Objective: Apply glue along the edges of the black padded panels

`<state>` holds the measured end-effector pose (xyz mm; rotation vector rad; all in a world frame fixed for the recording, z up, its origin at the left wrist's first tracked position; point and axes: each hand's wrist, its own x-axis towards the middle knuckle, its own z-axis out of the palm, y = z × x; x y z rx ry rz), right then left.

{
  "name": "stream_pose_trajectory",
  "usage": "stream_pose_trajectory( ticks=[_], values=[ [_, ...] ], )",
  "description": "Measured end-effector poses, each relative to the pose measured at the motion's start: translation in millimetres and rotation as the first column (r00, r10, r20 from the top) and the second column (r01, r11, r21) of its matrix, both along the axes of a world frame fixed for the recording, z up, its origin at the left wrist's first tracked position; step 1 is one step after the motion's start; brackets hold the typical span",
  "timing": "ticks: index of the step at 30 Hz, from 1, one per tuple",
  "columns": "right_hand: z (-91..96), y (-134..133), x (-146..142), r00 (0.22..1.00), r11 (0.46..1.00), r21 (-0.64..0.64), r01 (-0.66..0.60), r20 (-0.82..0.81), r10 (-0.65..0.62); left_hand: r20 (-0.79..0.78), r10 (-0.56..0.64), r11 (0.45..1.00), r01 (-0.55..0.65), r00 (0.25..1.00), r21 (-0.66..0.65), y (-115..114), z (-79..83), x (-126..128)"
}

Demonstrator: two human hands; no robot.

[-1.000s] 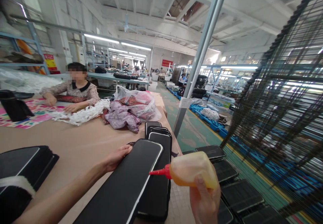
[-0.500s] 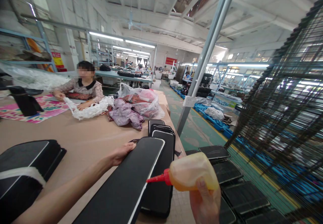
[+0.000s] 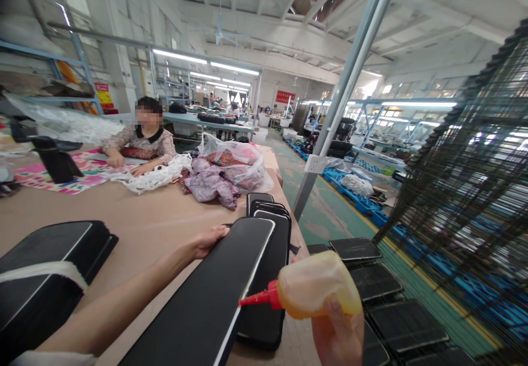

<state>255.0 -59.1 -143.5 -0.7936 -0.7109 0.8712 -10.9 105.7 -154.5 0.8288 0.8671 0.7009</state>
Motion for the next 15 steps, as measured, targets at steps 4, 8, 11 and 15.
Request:
stream_pose_trajectory(
  ticks=[4, 8, 11, 15],
  values=[
    [-8.6, -3.6, 2.5, 1.0, 1.0, -0.022, 0.017, -0.022, -0.017, 0.015, -0.014, 1.0, 0.014, 1.0, 0.0, 4.1, -2.5, -1.1],
    [-9.1, -7.5, 1.2, 1.0, 1.0, -0.022, 0.016, -0.017, -0.016, 0.022, -0.011, 1.0, 0.011, 1.0, -0.011, 11.1, -6.4, -2.7],
    [-3.4, -10.5, -3.1, 1.0, 0.999, -0.044, 0.017, -0.022, -0.018, 0.02, 0.001, 1.0, 0.0, 1.0, -0.017, 16.9, -9.2, -4.0],
    [6.5, -13.5, -11.3, 0.998, 1.0, -0.023, -0.006, 0.059, 0.007, 0.009, 0.007, 1.0, -0.007, 1.0, -0.02, 22.5, -10.6, -5.0]
  ],
)
